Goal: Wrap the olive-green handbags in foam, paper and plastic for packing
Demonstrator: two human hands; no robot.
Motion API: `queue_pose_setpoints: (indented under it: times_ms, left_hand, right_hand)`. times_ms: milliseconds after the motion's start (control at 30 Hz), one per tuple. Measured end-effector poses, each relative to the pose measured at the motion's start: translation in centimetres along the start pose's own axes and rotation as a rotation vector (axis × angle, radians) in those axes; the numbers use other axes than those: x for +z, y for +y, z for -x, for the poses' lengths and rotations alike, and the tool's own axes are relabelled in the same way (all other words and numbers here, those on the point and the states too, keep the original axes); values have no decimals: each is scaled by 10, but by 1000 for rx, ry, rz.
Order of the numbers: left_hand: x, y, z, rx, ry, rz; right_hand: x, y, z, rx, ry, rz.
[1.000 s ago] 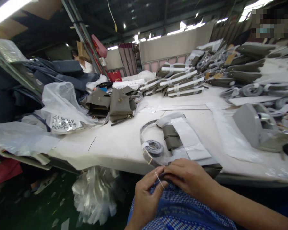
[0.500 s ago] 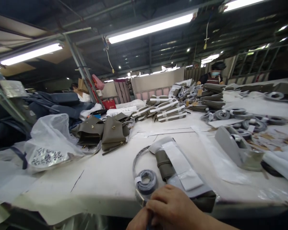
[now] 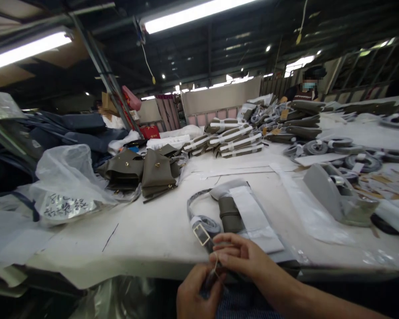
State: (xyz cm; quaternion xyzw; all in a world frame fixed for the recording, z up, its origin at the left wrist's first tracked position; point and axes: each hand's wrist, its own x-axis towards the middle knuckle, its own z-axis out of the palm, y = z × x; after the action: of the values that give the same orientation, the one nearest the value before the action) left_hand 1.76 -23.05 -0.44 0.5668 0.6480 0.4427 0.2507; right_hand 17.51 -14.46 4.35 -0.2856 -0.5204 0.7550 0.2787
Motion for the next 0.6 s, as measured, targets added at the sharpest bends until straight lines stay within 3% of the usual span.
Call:
queue_pose_setpoints:
  times_ms: [100, 200, 333, 400, 467, 533, 600]
  left_hand:
    - [-6, 5, -4, -212, 27, 225]
    - [-12, 5, -1, -300, 115, 344]
    - [-27, 13, 20, -255, 259, 136]
    - [-36, 21, 31, -155, 287, -51]
    - [-40, 31, 37, 68, 178, -182]
    - [-36, 38, 36, 366, -114, -253]
    - [-26, 40, 29, 557, -433, -328]
  right_hand:
    - [-4, -11, 2, 10, 88, 14]
    - [-15, -15, 2, -72, 18, 301]
    - [-34, -1, 2, -402, -122, 848]
    - [-42, 12, -3, -555, -184, 1110]
    - [-46, 24, -12, -623, -226, 1296]
    - [-45, 34, -22, -646, -219, 1397]
    - [-39, 38, -30, -656, -181, 1431]
